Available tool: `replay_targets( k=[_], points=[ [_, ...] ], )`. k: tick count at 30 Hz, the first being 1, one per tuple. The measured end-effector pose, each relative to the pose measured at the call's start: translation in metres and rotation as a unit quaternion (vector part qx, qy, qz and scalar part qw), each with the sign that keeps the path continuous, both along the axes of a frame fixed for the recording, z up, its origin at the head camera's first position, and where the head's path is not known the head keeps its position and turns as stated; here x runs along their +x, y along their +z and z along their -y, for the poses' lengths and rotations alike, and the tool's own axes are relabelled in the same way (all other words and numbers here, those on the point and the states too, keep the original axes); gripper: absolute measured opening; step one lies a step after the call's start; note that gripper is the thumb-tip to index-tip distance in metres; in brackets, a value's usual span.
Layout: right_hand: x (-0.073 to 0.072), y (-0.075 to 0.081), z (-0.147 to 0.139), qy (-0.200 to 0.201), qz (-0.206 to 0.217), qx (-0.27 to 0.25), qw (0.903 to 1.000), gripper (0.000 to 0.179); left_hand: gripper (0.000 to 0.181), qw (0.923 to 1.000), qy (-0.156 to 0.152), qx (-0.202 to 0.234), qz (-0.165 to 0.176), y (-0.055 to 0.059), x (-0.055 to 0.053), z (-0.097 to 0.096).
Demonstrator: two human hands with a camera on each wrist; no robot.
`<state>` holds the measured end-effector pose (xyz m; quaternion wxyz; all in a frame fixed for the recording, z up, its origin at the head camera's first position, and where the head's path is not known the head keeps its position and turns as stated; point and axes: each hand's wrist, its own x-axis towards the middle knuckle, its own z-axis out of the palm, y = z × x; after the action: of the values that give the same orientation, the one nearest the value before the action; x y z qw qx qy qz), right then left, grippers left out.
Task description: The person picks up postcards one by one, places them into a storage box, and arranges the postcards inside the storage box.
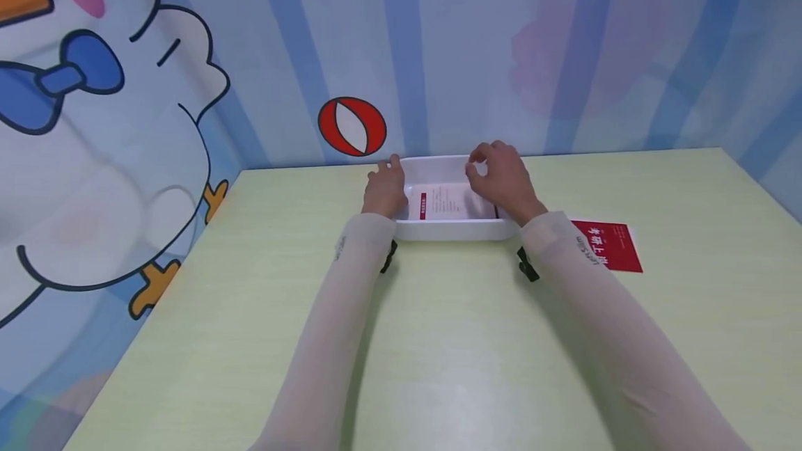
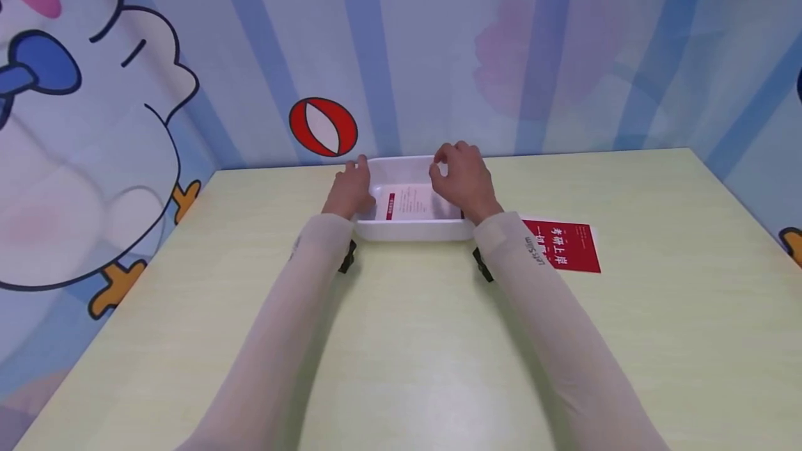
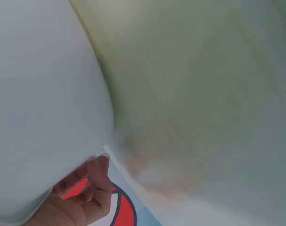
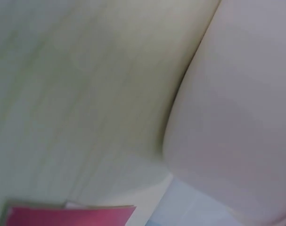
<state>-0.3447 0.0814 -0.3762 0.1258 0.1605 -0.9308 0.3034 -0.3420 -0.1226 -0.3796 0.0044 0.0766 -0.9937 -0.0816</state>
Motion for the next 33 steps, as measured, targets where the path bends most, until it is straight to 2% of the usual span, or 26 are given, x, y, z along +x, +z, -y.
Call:
replay_targets(
  k=[9,13,18,23,33],
  points=[
    [0.005,-0.002,-0.007,-0.038,-0.049,-0.058,0.9964,0.029,0.087,0.9998,0.001,0.016,0.008,-0.002,0.001,-0.004],
    [0.006,-0.001,-0.011,-0.054,-0.064,-0.063,0.9946,0.029,0.086,0.9998,0.001,0.018,0.007,-0.001,0.003,-0.005],
    [0.005,0.007,-0.018,-0.055,-0.072,-0.064,0.9938,0.029,0.084,0.9997,-0.002,0.025,-0.003,0.004,0.005,-0.001],
    [0.008,0.014,-0.030,-0.073,-0.050,-0.059,0.9943,0.031,0.086,0.9990,-0.007,0.043,0.007,0.003,0.004,0.004],
    [0.020,0.016,-0.055,-0.096,0.038,-0.029,0.9943,0.045,0.088,0.9976,-0.017,0.062,0.025,0.002,-0.003,0.003]
  ],
)
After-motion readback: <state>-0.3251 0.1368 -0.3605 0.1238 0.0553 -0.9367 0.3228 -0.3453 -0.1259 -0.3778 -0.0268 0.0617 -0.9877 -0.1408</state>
